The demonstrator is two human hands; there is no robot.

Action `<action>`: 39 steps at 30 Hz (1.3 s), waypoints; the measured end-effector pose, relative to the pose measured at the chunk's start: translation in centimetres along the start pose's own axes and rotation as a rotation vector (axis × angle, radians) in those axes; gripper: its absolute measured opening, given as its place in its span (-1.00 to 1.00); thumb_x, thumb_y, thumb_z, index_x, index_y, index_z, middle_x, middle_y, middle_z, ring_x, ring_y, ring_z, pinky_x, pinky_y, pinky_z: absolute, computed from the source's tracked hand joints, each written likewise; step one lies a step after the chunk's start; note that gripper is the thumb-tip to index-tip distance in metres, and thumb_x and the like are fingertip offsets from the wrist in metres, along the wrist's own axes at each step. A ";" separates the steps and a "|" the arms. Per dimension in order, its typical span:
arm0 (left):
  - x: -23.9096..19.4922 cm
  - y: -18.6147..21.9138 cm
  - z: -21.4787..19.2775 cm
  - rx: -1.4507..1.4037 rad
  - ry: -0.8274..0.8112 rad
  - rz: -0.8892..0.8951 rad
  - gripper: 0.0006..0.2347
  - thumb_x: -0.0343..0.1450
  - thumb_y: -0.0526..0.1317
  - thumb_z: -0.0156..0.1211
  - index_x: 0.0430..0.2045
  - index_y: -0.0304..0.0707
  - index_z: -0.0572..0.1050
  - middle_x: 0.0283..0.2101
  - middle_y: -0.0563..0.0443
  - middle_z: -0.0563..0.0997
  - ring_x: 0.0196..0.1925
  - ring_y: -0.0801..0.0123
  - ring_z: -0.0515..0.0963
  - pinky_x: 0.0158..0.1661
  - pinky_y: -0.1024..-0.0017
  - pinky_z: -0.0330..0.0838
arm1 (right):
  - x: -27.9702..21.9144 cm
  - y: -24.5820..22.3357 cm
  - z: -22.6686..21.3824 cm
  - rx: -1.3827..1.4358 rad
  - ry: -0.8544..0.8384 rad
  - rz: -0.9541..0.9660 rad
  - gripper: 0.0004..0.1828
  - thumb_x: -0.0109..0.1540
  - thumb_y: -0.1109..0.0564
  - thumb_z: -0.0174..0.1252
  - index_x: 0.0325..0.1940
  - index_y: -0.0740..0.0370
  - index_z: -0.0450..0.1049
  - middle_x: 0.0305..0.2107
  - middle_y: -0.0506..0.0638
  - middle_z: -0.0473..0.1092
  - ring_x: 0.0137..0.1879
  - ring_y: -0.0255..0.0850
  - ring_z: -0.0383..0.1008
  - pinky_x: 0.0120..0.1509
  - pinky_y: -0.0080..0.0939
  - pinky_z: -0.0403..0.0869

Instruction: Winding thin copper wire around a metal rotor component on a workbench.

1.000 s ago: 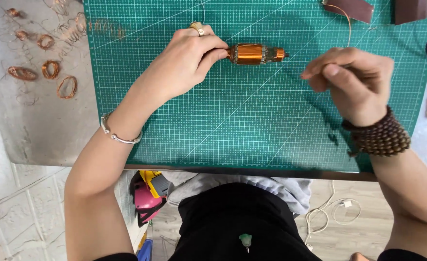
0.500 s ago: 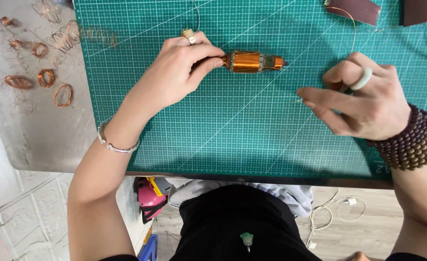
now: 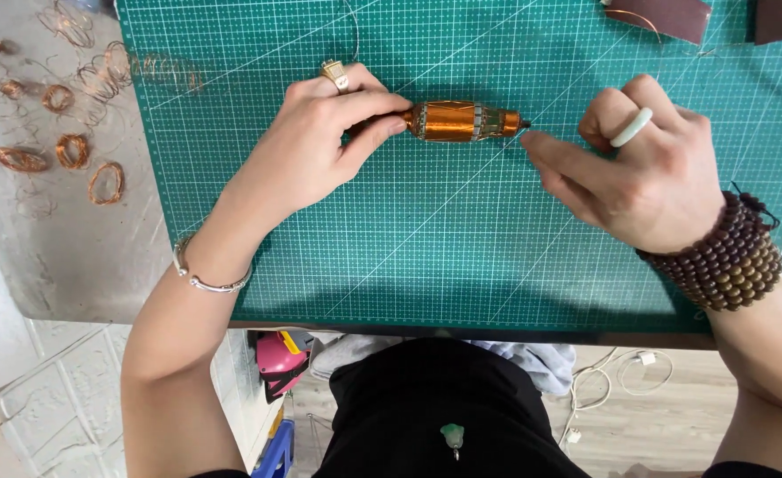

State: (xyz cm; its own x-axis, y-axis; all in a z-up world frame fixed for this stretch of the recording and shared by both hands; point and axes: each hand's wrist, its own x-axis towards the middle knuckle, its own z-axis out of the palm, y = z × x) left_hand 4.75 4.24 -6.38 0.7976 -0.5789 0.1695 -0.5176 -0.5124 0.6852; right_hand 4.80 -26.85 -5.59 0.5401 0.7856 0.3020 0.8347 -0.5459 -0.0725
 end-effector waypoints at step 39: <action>-0.9 2.2 2.2 0.358 0.301 0.251 -0.93 0.36 -0.39 0.28 -0.42 -0.25 0.50 -0.31 0.04 0.53 -0.38 0.45 0.56 -0.28 0.48 0.21 | 1.3 0.0 1.0 0.560 0.163 -0.051 -0.94 0.26 0.40 0.19 -0.26 0.54 0.53 -0.56 0.06 0.19 -0.45 -0.12 0.10 -0.28 -0.14 0.18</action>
State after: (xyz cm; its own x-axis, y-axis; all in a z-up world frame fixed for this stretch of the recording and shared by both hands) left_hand 2.21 2.26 -6.56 0.6621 -0.5308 0.5291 -0.7353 -0.5964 0.3219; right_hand 5.56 -25.56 -6.17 0.5110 0.7276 0.4576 0.8130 -0.2363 -0.5321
